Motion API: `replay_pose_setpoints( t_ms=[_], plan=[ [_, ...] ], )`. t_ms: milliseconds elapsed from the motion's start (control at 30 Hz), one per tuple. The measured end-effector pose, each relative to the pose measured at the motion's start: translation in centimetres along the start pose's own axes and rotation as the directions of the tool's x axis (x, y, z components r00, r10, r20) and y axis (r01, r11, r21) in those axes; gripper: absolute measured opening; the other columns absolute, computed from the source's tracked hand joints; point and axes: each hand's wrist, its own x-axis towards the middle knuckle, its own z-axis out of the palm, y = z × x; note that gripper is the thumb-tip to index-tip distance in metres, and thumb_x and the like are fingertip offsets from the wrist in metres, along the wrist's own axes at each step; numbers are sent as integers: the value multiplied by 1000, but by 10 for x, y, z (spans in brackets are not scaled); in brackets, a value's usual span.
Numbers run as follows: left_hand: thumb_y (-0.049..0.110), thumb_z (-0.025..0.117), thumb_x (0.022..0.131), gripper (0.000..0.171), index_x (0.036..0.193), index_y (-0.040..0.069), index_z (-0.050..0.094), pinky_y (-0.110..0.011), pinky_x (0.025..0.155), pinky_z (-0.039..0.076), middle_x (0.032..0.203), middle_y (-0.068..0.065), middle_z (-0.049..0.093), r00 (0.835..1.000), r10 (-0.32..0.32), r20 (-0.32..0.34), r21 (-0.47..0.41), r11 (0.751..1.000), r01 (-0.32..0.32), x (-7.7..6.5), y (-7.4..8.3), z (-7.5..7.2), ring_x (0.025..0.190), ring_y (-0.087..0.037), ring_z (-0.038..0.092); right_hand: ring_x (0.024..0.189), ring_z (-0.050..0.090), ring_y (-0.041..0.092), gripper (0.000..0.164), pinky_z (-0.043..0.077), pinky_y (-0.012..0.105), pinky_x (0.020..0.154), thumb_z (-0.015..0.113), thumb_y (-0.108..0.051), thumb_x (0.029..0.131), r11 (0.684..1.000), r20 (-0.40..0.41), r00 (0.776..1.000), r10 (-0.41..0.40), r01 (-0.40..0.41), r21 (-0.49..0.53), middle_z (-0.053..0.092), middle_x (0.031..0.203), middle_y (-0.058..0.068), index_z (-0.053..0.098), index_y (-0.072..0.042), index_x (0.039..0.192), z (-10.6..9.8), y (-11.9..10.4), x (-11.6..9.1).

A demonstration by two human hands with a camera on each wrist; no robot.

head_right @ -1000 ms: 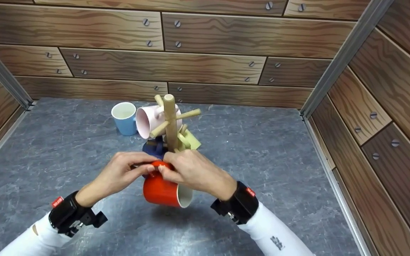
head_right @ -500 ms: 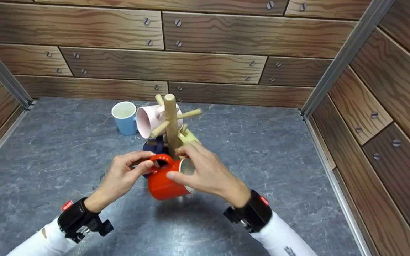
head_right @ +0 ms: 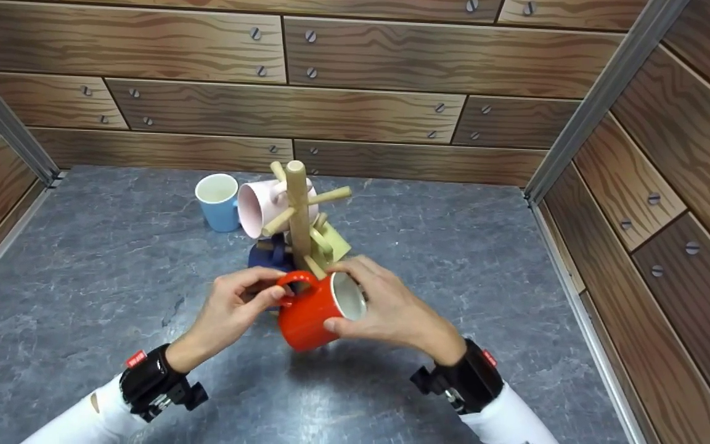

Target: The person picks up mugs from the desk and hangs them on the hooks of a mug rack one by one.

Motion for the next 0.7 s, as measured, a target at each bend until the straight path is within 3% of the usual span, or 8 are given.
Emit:
replay_pose_setpoints(
  t_ms=[100,300,400,500,700],
  plan=[
    [18,75,99,21,115,5,77,-23,76,66,104,-12,80,998,64,25,61,996,-66,3,-1,2,86,-17,78,109,72,17,66,64,33,88,86,-34,81,1000,4,1000,0,0,-11,68,131,-1,61,-18,140,-5,4,-2],
    [15,75,98,26,122,4,74,-21,84,65,111,-11,75,980,192,61,87,977,-196,7,-3,8,97,-19,77,113,70,18,67,63,33,88,87,-32,81,999,20,1000,-4,5,-50,67,136,-1,61,-21,142,-13,13,-4],
    [12,75,98,29,126,6,72,-20,87,64,113,-10,73,960,269,84,162,946,-279,9,-5,11,100,-18,76,117,70,21,67,63,33,89,86,-30,82,1000,45,999,11,-10,-30,66,139,2,60,-21,144,-15,17,-5],
    [12,75,98,29,126,11,74,-20,88,63,112,-7,72,939,331,97,266,900,-345,11,-7,14,100,-16,74,119,69,24,67,63,32,90,85,-29,84,999,60,998,37,-37,-3,64,141,3,59,-22,145,-16,22,-5],
    [11,76,97,25,122,13,77,-17,85,62,110,-4,72,918,387,91,391,834,-390,17,-8,17,99,-13,74,122,67,24,67,61,32,95,85,-30,85,996,65,995,80,-82,20,63,143,1,59,-25,147,-18,29,-2]
  ],
)
